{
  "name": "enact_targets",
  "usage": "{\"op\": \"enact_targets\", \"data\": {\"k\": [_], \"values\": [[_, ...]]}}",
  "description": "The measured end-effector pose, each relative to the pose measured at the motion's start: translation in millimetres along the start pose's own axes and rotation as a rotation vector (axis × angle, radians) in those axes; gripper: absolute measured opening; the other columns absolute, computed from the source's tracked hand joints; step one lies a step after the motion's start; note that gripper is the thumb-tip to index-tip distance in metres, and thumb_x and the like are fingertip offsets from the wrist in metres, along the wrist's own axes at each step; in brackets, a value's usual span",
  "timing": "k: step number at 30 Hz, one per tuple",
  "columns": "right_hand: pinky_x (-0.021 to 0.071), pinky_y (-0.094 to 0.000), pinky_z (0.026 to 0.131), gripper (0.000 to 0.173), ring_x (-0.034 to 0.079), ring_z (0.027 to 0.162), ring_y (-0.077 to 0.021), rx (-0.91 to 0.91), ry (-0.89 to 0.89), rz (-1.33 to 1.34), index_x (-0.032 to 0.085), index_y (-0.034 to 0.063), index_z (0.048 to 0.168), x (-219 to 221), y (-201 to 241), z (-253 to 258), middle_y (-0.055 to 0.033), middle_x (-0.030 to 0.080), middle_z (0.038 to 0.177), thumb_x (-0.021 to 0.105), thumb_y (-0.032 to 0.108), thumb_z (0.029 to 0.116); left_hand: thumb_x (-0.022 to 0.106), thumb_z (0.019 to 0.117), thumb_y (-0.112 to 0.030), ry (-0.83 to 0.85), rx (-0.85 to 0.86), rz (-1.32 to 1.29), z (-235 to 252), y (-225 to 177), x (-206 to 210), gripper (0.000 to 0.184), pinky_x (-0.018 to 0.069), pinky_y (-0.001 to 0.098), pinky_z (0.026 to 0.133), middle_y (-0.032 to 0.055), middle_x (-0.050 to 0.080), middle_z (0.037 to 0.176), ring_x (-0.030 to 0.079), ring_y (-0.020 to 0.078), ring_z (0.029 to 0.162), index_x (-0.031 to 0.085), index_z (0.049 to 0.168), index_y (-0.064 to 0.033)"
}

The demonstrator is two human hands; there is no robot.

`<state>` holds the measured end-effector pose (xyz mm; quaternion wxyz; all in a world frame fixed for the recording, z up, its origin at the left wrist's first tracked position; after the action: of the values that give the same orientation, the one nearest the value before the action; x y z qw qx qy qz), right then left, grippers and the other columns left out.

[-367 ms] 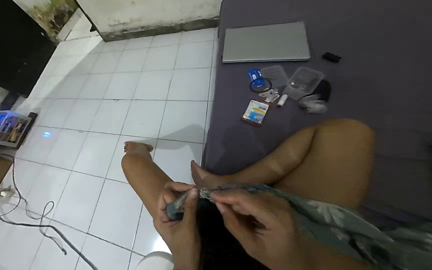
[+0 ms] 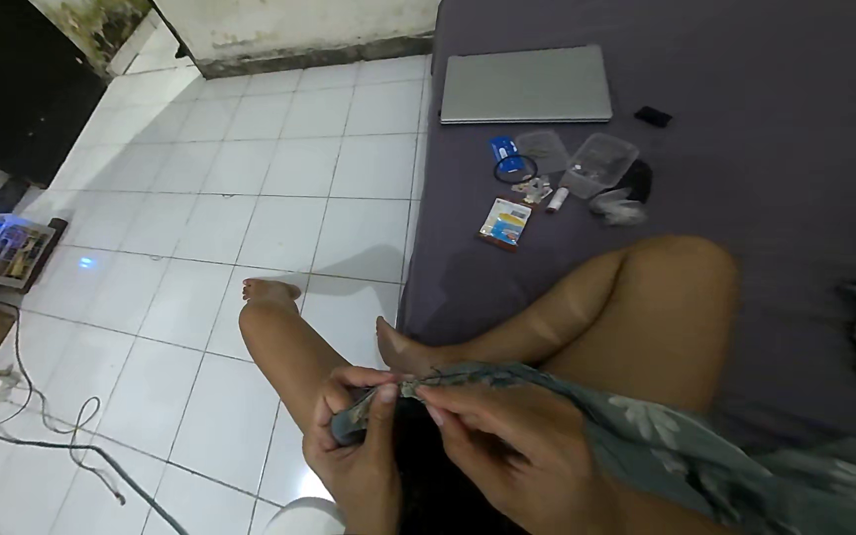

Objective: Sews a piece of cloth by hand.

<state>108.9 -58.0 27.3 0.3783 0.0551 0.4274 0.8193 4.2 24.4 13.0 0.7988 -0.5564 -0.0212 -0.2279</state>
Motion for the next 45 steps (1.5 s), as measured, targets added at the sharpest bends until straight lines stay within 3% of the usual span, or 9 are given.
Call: {"op": "enact_targets", "data": {"k": [11, 21, 27, 31, 35, 39, 41, 44, 45], "values": [[0.0431, -0.0065, 0.057, 0.010, 0.053, 0.056, -0.0011, -0.036, -0.011, -0.043, 0.071, -0.0043, 0.096, 0, 2, 0, -0.0064, 0.062, 0.064, 0.063, 0.001, 0.0925, 0.074, 0.0924, -0.019, -0.011, 0.027, 0.009, -1, -3, 1, 0.013, 0.0593, 0.0150, 0.075, -0.0094, 0.075, 0.092, 0.072, -0.0014, 0.085, 0.065, 0.083, -0.0191], [0.0412, -0.0054, 0.056, 0.007, 0.048, 0.054, -0.0009, -0.010, -0.066, -0.013, 0.064, -0.0036, 0.095, 6, 7, 2, -0.0061, 0.055, 0.064, 0.062, 0.003, 0.0952, 0.072, 0.0942, -0.015, 0.054, 0.256, 0.113, -7, -6, 4, 0.011, 0.0587, 0.0170, 0.086, -0.0133, 0.073, 0.099, 0.071, -0.0010, 0.097, 0.064, 0.089, -0.0190], [0.0440, -0.0075, 0.054, 0.018, 0.050, 0.053, 0.0017, 0.118, 0.041, 0.170, 0.057, -0.0006, 0.110, 3, 2, 3, -0.0037, 0.054, 0.064, 0.056, 0.017, 0.1051, 0.073, 0.0939, -0.017, 0.042, 0.229, 0.056, -7, -6, 3, 0.010, 0.0583, 0.0144, 0.081, -0.0126, 0.074, 0.097, 0.071, -0.0028, 0.093, 0.065, 0.088, -0.0190], [0.0402, -0.0056, 0.062, 0.029, 0.050, 0.067, 0.0049, 0.124, 0.069, 0.182, 0.070, -0.0001, 0.103, -11, -9, 11, -0.0039, 0.060, 0.078, 0.052, 0.022, 0.1070, 0.074, 0.0925, -0.017, 0.064, 0.167, -0.037, -7, -6, 1, 0.009, 0.0600, 0.0157, 0.077, -0.0112, 0.074, 0.096, 0.072, -0.0011, 0.088, 0.066, 0.089, -0.0190], [0.0395, -0.0023, 0.062, 0.024, 0.049, 0.074, 0.0118, 0.312, 0.242, 0.537, 0.076, 0.0000, 0.101, -10, -21, 17, 0.0009, 0.062, 0.093, 0.063, 0.021, 0.1005, 0.073, 0.0924, -0.016, 0.113, 0.120, -0.091, -7, -5, 4, 0.005, 0.0567, 0.0121, 0.081, -0.0135, 0.074, 0.098, 0.070, -0.0050, 0.092, 0.069, 0.093, -0.0195], [0.0458, -0.0039, 0.067, 0.015, 0.054, 0.080, 0.0124, 0.480, 0.321, 0.779, 0.076, 0.0070, 0.094, -6, -27, 20, 0.0105, 0.063, 0.094, 0.070, 0.021, 0.0949, 0.074, 0.0916, -0.016, 0.139, 0.086, -0.127, -8, -6, 5, 0.006, 0.0562, 0.0115, 0.080, -0.0138, 0.074, 0.097, 0.069, -0.0062, 0.091, 0.070, 0.094, -0.0189], [0.0488, -0.0056, 0.070, 0.013, 0.057, 0.083, 0.0119, 0.535, 0.304, 0.821, 0.075, 0.0105, 0.094, -5, -28, 19, 0.0131, 0.065, 0.096, 0.068, 0.022, 0.0968, 0.073, 0.0921, -0.017, 0.160, 0.058, -0.171, -8, -5, 3, 0.005, 0.0570, 0.0123, 0.078, -0.0127, 0.074, 0.096, 0.070, -0.0049, 0.089, 0.070, 0.096, -0.0189], [0.0453, -0.0076, 0.058, 0.020, 0.055, 0.066, 0.0113, 0.683, 0.186, 0.916, 0.071, 0.0171, 0.103, -8, -36, 21, 0.0164, 0.067, 0.089, 0.052, 0.022, 0.1057, 0.073, 0.0918, -0.017, 0.182, 0.002, -0.265, -9, -5, 2, 0.006, 0.0590, 0.0144, 0.075, -0.0097, 0.075, 0.096, 0.072, -0.0018, 0.086, 0.071, 0.097, -0.0179], [0.0473, -0.0077, 0.057, 0.025, 0.058, 0.065, 0.0106, 0.728, 0.147, 0.973, 0.071, 0.0185, 0.106, -15, -42, 23, 0.0141, 0.073, 0.096, 0.047, 0.023, 0.1081, 0.073, 0.0920, -0.017, 0.185, -0.015, -0.292, -9, -6, 1, 0.006, 0.0593, 0.0149, 0.075, -0.0087, 0.076, 0.096, 0.072, -0.0008, 0.086, 0.071, 0.097, -0.0176]]}}
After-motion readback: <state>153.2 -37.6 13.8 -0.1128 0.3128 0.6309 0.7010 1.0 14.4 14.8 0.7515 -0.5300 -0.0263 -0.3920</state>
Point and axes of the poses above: each hand's wrist, its own z-axis towards the middle knuckle, its own x-axis out of the palm, y = z × x, the point moved 3 cm from there along z, towards the middle knuckle
